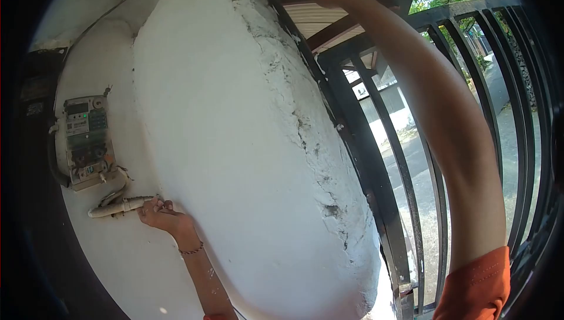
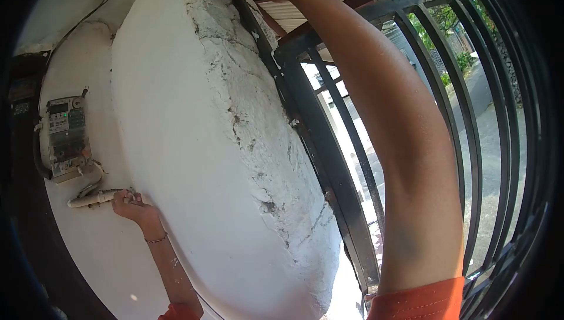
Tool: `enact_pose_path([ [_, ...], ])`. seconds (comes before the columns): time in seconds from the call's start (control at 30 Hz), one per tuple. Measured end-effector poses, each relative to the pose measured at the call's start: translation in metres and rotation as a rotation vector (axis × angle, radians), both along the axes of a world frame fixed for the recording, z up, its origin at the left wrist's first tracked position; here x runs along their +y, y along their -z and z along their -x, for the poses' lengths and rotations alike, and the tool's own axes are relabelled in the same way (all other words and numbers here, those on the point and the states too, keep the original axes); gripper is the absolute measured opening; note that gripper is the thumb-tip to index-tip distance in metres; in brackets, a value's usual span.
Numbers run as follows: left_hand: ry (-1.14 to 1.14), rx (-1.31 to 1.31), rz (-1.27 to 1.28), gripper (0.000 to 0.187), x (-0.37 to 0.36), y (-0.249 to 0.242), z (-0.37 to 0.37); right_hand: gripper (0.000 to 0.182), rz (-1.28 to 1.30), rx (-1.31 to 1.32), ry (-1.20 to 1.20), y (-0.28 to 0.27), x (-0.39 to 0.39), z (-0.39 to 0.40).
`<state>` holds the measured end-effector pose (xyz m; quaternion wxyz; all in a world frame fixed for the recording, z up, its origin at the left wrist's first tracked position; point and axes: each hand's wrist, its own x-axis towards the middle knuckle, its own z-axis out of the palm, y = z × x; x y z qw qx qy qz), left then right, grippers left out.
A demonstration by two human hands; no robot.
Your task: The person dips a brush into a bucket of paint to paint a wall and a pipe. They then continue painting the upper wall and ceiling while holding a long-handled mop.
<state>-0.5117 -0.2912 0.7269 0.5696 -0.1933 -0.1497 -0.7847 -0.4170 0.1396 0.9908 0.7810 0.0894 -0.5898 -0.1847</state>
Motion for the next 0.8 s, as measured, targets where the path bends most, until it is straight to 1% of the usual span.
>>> enact_pose_path([
  [0.03, 0.004, 0.002, 0.001, 0.016, -0.001, -0.001, 0.002, 0.030, -0.001, -0.046, -0.059, 0.006, -0.002, -0.003],
  [0.1, 0.035, 0.043, 0.016, 0.016, -0.009, 0.000, 0.007, 0.029, 0.018, -0.040, -0.030, 0.011, 0.005, -0.001],
  [0.2, 0.036, 0.069, 0.057, 0.018, -0.018, 0.000, 0.010, 0.031, -0.042, -0.140, -0.030, 0.037, 0.014, -0.007],
  [0.27, 0.055, 0.089, 0.037, 0.017, -0.016, 0.000, 0.007, 0.029, -0.027, -0.175, -0.092, 0.052, 0.018, -0.017],
  [0.3, 0.075, 0.114, 0.020, 0.016, -0.014, -0.001, 0.007, 0.029, -0.026, -0.175, -0.076, 0.054, 0.021, -0.027],
  [0.37, 0.089, 0.116, 0.002, 0.014, -0.013, 0.000, 0.007, 0.029, -0.005, -0.263, 0.066, 0.053, 0.024, -0.049],
  [0.4, 0.082, 0.120, -0.013, 0.013, -0.014, -0.001, 0.008, 0.028, -0.056, -0.287, 0.133, 0.051, 0.022, -0.061],
  [0.43, 0.082, 0.118, -0.016, 0.013, -0.015, -0.001, 0.010, 0.028, -0.058, -0.289, 0.134, 0.051, 0.009, -0.075],
  [0.5, 0.058, 0.114, 0.005, 0.012, -0.019, 0.000, 0.014, 0.024, 0.026, -0.297, 0.078, 0.049, -0.016, -0.095],
  [0.53, 0.060, 0.110, 0.002, 0.012, -0.019, 0.000, 0.013, 0.020, -0.047, -0.176, 0.187, 0.035, -0.013, -0.094],
  [0.57, 0.053, 0.112, 0.010, 0.012, -0.016, -0.001, 0.009, 0.020, -0.051, -0.179, 0.186, 0.023, -0.010, -0.094],
  [0.63, 0.042, 0.115, 0.005, 0.012, -0.015, -0.001, 0.008, 0.020, -0.033, -0.067, 0.132, 0.002, -0.016, -0.101],
  [0.67, 0.072, 0.118, 0.000, 0.013, -0.017, -0.001, 0.010, 0.020, 0.001, -0.070, 0.119, -0.011, -0.019, -0.103],
  [0.7, 0.100, 0.121, -0.011, 0.014, -0.019, 0.000, 0.011, 0.020, -0.019, -0.067, 0.116, -0.022, -0.021, -0.105],
  [0.73, 0.089, 0.118, -0.031, 0.014, -0.018, -0.001, 0.008, 0.020, -0.023, -0.019, 0.167, -0.030, -0.022, -0.105],
  [0.77, 0.113, 0.110, -0.041, 0.022, -0.014, -0.001, 0.003, 0.019, -0.030, 0.023, 0.216, -0.037, -0.024, -0.101],
  [0.8, 0.134, 0.099, -0.055, 0.029, -0.012, -0.001, 0.000, 0.019, 0.087, -0.027, 0.162, -0.037, -0.035, -0.102],
])
